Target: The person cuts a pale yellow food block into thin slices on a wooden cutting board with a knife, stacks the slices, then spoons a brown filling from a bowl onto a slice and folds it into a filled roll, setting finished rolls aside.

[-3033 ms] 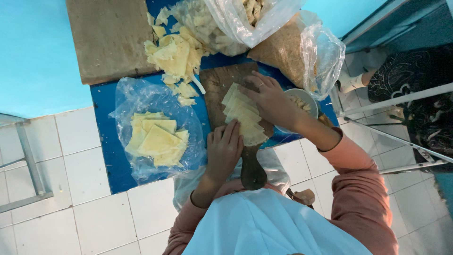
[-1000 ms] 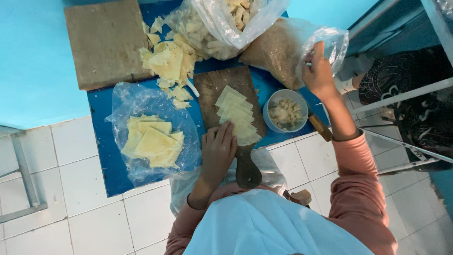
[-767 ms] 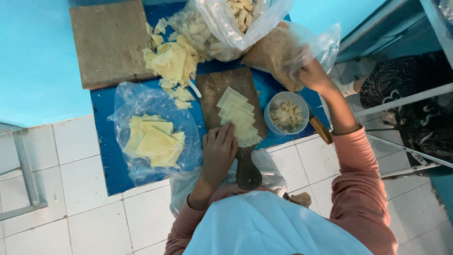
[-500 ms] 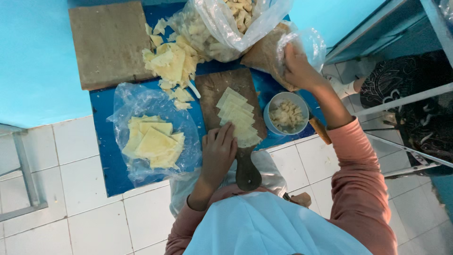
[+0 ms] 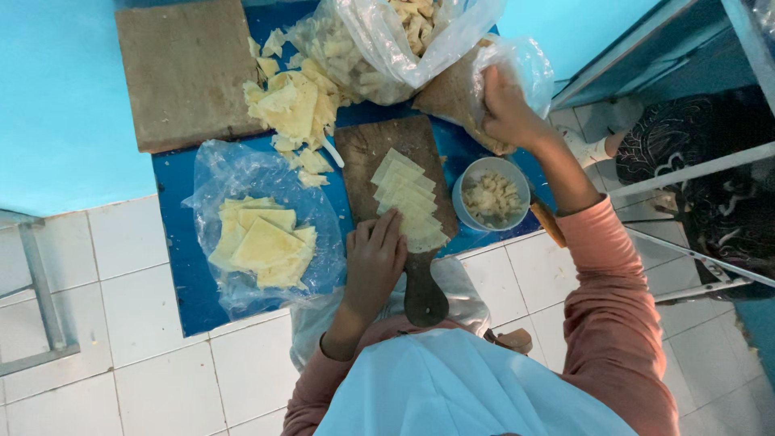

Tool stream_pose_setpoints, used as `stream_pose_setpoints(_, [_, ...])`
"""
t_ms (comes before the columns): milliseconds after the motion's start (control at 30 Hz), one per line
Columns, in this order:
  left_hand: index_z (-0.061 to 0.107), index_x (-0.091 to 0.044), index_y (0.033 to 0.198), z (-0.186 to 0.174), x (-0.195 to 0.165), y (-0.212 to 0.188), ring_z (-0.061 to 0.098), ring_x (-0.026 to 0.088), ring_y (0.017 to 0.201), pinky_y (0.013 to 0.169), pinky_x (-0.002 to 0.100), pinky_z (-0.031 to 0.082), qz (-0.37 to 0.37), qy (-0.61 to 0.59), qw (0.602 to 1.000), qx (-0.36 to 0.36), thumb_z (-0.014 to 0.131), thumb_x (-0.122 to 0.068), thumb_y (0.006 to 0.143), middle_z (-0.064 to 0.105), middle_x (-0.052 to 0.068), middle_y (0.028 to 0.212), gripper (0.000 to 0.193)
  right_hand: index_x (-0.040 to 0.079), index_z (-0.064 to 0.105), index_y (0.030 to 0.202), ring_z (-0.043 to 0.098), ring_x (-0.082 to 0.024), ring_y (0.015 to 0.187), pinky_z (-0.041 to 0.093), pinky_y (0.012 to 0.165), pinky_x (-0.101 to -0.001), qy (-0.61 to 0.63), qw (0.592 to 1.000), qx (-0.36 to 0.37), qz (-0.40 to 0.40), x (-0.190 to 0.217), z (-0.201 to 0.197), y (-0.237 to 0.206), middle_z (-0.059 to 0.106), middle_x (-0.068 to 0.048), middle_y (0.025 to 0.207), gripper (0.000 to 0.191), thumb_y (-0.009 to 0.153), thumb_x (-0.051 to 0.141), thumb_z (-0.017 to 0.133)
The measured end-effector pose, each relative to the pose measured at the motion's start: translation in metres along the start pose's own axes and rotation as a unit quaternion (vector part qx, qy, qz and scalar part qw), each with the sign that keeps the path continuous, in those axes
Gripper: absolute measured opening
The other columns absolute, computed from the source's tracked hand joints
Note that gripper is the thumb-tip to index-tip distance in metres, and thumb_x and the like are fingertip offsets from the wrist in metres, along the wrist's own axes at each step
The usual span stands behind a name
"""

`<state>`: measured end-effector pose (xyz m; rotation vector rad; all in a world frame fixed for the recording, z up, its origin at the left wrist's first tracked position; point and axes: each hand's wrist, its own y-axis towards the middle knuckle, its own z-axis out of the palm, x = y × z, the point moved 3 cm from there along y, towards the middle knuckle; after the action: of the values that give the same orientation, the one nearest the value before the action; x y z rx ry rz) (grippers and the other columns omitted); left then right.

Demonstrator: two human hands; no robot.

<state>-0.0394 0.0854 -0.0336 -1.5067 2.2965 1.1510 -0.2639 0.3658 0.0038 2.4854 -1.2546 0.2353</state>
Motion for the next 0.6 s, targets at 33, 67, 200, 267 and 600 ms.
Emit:
stream_pose_setpoints(33, [0.064, 0.000, 0.129, 0.000, 0.000, 0.000, 0.058, 0.028, 0.110, 0.092, 0.044, 0.045, 0.001, -0.002, 1.000, -0.002, 0.068, -0.015, 0.094, 0.063, 0.008, 0.136, 0.039, -0.006, 0.018, 0.149, 0.046, -0.060, 0.123, 0.038, 0.104, -0.0583, 0.005, 1.000, 0.019, 0.023, -0.002, 0.001, 0.002, 0.043, -0.042, 0.139, 0.079, 0.081, 0.002, 0.058])
stream_pose_setpoints(67, [0.064, 0.000, 0.129, 0.000, 0.000, 0.000, 0.058, 0.028, 0.110, 0.092, 0.044, 0.044, 0.002, -0.003, 1.000, -0.003, 0.068, -0.015, 0.094, 0.063, 0.008, 0.136, 0.038, -0.003, 0.022, 0.147, 0.048, -0.059, 0.124, 0.037, 0.103, -0.0595, 0.009, 0.998, 0.037, 0.045, -0.004, 0.001, 0.003, 0.046, -0.040, 0.138, 0.075, 0.081, 0.002, 0.059])
stream_pose_setpoints(200, [0.064, 0.001, 0.129, -0.001, 0.000, 0.002, 0.057, 0.029, 0.109, 0.091, 0.044, 0.044, 0.006, -0.003, 1.000, -0.004, 0.068, -0.015, 0.094, 0.063, 0.009, 0.136, 0.039, 0.000, 0.025, 0.147, 0.050, -0.059, 0.119, 0.040, 0.100, -0.0600, 0.007, 0.991, 0.087, 0.104, -0.008, 0.000, 0.011, 0.052, -0.038, 0.126, 0.077, 0.078, 0.003, 0.059])
stream_pose_setpoints(267, [0.064, 0.001, 0.129, -0.001, 0.000, 0.003, 0.057, 0.029, 0.109, 0.091, 0.044, 0.044, 0.004, -0.005, 1.000, -0.005, 0.068, -0.015, 0.094, 0.063, 0.009, 0.136, 0.038, 0.002, 0.025, 0.147, 0.053, -0.058, 0.118, 0.041, 0.098, -0.0603, 0.028, 0.986, 0.105, 0.128, -0.010, 0.001, 0.012, 0.054, -0.038, 0.121, 0.076, 0.079, 0.003, 0.057])
stream_pose_setpoints(600, [0.064, 0.001, 0.130, -0.002, -0.001, 0.005, 0.057, 0.029, 0.111, 0.093, 0.044, 0.044, 0.006, 0.002, 1.000, 0.002, 0.068, -0.015, 0.095, 0.062, 0.010, 0.136, 0.038, -0.006, 0.023, 0.143, 0.057, -0.057, 0.107, 0.036, 0.102, -0.0629, -0.080, 0.987, 0.122, 0.069, 0.001, 0.007, 0.018, 0.056, -0.042, 0.121, 0.095, 0.066, 0.012, 0.074])
